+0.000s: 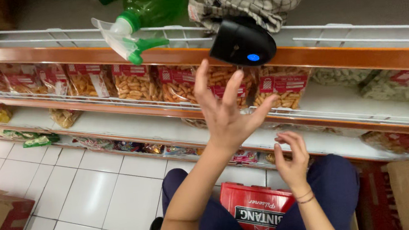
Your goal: The person handles snack packages on a shelf, uses a handheld scanner to scan an item, wipes the scanner with a cloth, and then cleans the shelf using a spray bottle and the cloth.
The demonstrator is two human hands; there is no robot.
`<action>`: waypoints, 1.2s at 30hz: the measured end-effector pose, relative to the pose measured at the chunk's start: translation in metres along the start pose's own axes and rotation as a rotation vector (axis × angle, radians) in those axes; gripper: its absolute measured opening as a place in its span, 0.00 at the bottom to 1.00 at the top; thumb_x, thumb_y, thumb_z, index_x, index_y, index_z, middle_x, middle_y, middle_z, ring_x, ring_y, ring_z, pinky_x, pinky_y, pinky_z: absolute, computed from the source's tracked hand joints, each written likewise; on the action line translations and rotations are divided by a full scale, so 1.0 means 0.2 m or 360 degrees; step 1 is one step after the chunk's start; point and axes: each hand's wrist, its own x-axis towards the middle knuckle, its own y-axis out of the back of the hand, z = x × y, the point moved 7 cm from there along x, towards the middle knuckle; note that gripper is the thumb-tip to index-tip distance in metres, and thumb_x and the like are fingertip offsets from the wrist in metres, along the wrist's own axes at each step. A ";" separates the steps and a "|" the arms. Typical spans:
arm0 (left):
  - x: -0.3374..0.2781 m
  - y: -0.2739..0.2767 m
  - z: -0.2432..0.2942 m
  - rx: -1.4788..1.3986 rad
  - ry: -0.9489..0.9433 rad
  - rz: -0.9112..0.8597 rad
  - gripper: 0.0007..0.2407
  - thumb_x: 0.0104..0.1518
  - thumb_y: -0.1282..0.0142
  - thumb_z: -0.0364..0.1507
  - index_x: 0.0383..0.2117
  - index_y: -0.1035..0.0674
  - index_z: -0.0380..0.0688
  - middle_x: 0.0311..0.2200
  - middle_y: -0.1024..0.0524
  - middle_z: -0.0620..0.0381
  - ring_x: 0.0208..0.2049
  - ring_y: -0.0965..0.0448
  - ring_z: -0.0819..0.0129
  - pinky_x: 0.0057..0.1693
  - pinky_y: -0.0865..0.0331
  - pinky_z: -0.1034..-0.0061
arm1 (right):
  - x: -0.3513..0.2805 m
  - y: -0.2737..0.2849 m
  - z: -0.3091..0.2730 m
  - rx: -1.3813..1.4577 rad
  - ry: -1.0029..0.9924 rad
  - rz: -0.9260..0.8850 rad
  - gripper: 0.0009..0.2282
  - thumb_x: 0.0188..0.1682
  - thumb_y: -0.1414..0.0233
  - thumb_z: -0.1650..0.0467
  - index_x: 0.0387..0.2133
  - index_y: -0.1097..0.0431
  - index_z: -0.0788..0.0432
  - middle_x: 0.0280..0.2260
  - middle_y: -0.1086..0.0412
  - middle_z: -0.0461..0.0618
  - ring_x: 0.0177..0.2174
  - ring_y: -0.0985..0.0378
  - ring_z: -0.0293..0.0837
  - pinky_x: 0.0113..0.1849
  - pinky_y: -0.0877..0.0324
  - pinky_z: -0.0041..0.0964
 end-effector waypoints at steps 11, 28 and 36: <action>0.21 -0.19 -0.05 0.0094 0.0056 0.0053 0.29 0.52 0.25 0.38 0.60 0.30 0.62 0.59 0.42 0.47 0.61 0.40 0.51 0.63 0.40 0.61 | 0.51 0.07 -0.53 -0.0157 0.0613 0.0259 0.15 0.46 0.39 0.80 0.46 0.29 0.64 0.47 0.31 0.58 0.47 0.25 0.54 0.49 0.28 0.41; 0.13 0.21 0.26 -0.0585 -0.0962 0.0062 0.21 0.52 0.27 0.33 0.48 0.27 0.65 0.49 0.42 0.46 0.51 0.34 0.48 0.56 0.21 0.46 | 0.79 0.08 -0.99 0.0287 0.1341 0.0078 0.12 0.47 0.46 0.74 0.44 0.34 0.56 0.40 0.24 0.55 0.46 0.21 0.61 0.61 0.41 0.60; 0.50 0.01 -0.07 -0.0287 -0.0085 -0.0331 0.20 0.60 0.37 0.34 0.56 0.30 0.49 0.57 0.31 0.47 0.57 0.27 0.54 0.59 0.30 0.64 | 0.61 0.15 -0.72 0.1018 0.0725 -0.0065 0.11 0.45 0.37 0.78 0.38 0.32 0.62 0.35 0.27 0.55 0.36 0.21 0.51 0.42 0.25 0.47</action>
